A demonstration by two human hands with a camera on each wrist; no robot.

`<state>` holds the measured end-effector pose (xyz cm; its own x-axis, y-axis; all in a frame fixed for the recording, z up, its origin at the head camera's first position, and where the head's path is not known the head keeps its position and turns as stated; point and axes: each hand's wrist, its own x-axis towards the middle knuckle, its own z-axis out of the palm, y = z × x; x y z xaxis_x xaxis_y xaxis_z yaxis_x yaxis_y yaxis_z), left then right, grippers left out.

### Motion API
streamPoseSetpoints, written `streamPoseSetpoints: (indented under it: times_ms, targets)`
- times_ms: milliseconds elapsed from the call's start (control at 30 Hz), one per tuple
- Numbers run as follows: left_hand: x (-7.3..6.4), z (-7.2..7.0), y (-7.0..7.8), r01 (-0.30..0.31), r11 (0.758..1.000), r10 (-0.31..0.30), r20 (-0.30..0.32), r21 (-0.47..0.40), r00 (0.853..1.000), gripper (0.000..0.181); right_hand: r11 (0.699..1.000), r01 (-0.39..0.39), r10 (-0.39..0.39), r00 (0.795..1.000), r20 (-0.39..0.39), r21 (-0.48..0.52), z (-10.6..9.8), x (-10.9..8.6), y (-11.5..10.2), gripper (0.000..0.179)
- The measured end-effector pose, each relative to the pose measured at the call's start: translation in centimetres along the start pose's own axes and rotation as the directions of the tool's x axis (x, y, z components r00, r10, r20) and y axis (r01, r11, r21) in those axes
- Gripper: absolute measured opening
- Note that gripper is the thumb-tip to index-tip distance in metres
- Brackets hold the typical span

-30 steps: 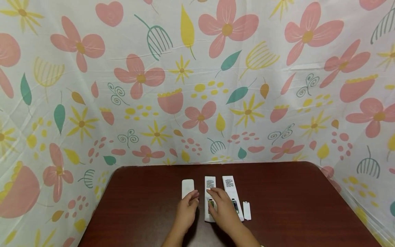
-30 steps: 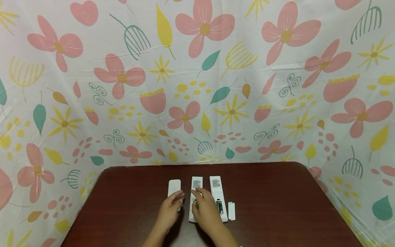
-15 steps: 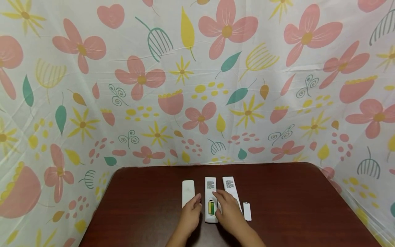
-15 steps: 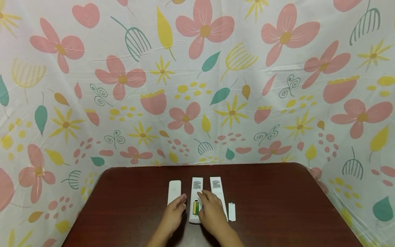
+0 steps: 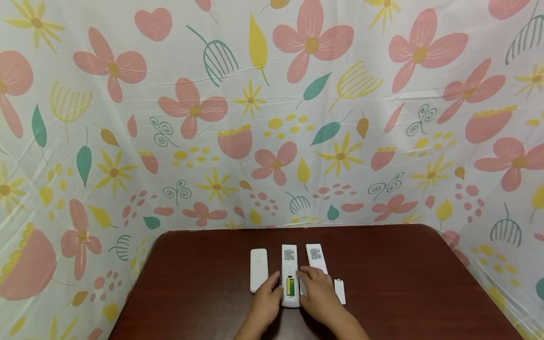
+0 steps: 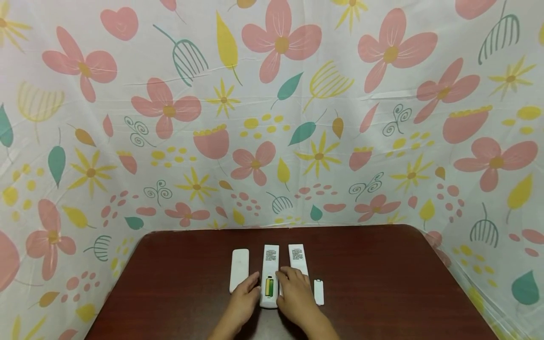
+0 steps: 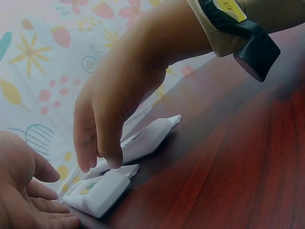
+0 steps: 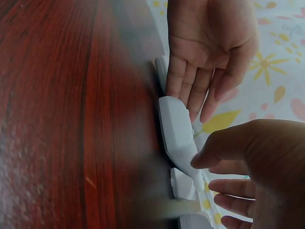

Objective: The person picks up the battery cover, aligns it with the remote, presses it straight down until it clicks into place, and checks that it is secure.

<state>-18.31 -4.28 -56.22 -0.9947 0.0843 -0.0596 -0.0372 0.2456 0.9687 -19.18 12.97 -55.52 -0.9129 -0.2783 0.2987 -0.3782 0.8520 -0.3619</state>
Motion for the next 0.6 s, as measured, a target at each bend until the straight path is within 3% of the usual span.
streamPoseSetpoints:
  times_ms: [600]
  targets:
    - [-0.07,0.77,-0.62,-0.009,1.000,0.009,-0.030,0.011,1.000,0.049,0.999,-0.011,0.013,0.998,0.061,-0.042,0.30,0.18,0.85,0.051]
